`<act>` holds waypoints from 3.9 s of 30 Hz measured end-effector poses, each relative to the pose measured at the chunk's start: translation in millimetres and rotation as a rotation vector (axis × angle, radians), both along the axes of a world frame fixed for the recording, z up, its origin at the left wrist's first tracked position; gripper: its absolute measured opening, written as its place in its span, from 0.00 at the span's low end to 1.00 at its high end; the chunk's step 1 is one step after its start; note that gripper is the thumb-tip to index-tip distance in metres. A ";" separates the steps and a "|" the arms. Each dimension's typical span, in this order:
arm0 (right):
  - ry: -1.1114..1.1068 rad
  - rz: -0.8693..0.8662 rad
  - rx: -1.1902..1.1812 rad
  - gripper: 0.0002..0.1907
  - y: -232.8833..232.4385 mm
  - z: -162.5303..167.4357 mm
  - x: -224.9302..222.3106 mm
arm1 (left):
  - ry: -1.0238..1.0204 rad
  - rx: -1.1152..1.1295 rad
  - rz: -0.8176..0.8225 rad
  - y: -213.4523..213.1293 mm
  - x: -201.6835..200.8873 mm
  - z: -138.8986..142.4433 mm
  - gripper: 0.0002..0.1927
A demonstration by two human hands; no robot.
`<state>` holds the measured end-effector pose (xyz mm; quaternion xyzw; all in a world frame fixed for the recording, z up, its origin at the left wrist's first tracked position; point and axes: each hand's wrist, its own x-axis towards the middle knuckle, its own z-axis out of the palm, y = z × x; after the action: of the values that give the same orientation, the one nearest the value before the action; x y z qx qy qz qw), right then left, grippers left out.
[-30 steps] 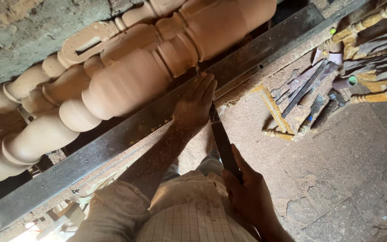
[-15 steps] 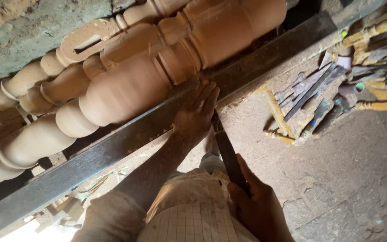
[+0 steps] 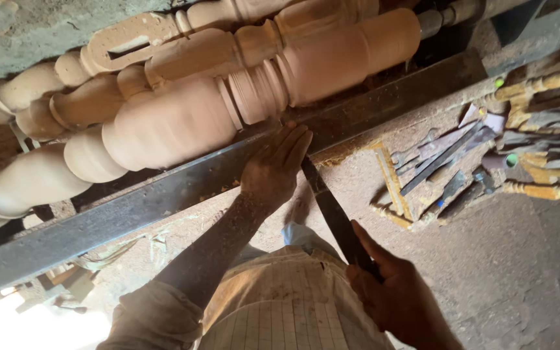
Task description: The person shapes a rotating wooden spindle on a lathe using a chisel and a file. They refine the contours and then sharpen the file on a grinding wheel before continuing to carve grooves into the wood.
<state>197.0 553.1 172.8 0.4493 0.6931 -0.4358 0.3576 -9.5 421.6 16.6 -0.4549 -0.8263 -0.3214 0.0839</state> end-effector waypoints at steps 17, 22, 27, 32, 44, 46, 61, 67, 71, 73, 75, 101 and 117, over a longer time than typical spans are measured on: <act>0.236 -0.035 -0.073 0.41 42.0 -24.6 9.3 | 0.026 -0.105 -0.004 -2.3 0.6 -6.1 0.23; 0.227 -0.313 -0.056 0.38 -25.3 -8.2 7.5 | 0.023 -0.085 -0.039 -7.8 -0.7 -1.9 0.25; 0.341 -0.268 0.026 0.40 -75.3 -1.6 0.6 | -0.018 -0.075 -0.062 -9.5 -2.3 -2.4 0.23; 0.383 -0.321 0.035 0.39 -100.6 -0.8 -2.6 | 0.021 -0.018 -0.111 -11.8 -3.4 -0.3 0.22; 0.204 0.036 -0.084 0.39 60.0 -5.4 -2.6 | -0.018 0.040 -0.052 -3.0 -3.6 -23.0 0.17; 0.210 0.063 -0.074 0.38 70.5 -7.7 0.2 | -0.031 0.062 -0.053 -1.3 -4.6 -20.7 0.17; 0.321 -0.345 0.046 0.39 -107.6 -4.0 -4.5 | 0.029 -0.037 -0.141 -12.1 -5.0 -4.7 0.19; 0.271 -0.356 0.020 0.39 -105.4 -0.3 -12.7 | 0.007 -0.066 -0.121 -15.1 -6.0 -0.1 0.21; 0.222 -0.262 0.088 0.40 -96.2 1.6 -16.1 | -0.008 -0.044 -0.120 -14.3 -6.4 5.2 0.23; 0.116 -0.226 0.127 0.39 -85.1 2.8 -13.1 | 0.005 -0.045 -0.116 -13.2 -7.0 7.4 0.24; 0.178 -0.213 0.045 0.37 -61.5 2.4 -9.6 | 0.007 -0.029 -0.105 -11.3 -7.0 8.9 0.25; 0.363 -0.311 0.020 0.41 -95.0 -5.6 12.2 | 0.091 -0.005 -0.159 -13.8 -0.8 13.7 0.21; 0.376 -0.349 -0.073 0.42 -110.4 -3.8 3.7 | 0.108 -0.053 -0.124 -14.6 -1.2 1.6 0.21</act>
<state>200.7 442.7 169.0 0.4597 0.6433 -0.5916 0.1577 -10.8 407.0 18.2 -0.5238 -0.7991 -0.2791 0.0961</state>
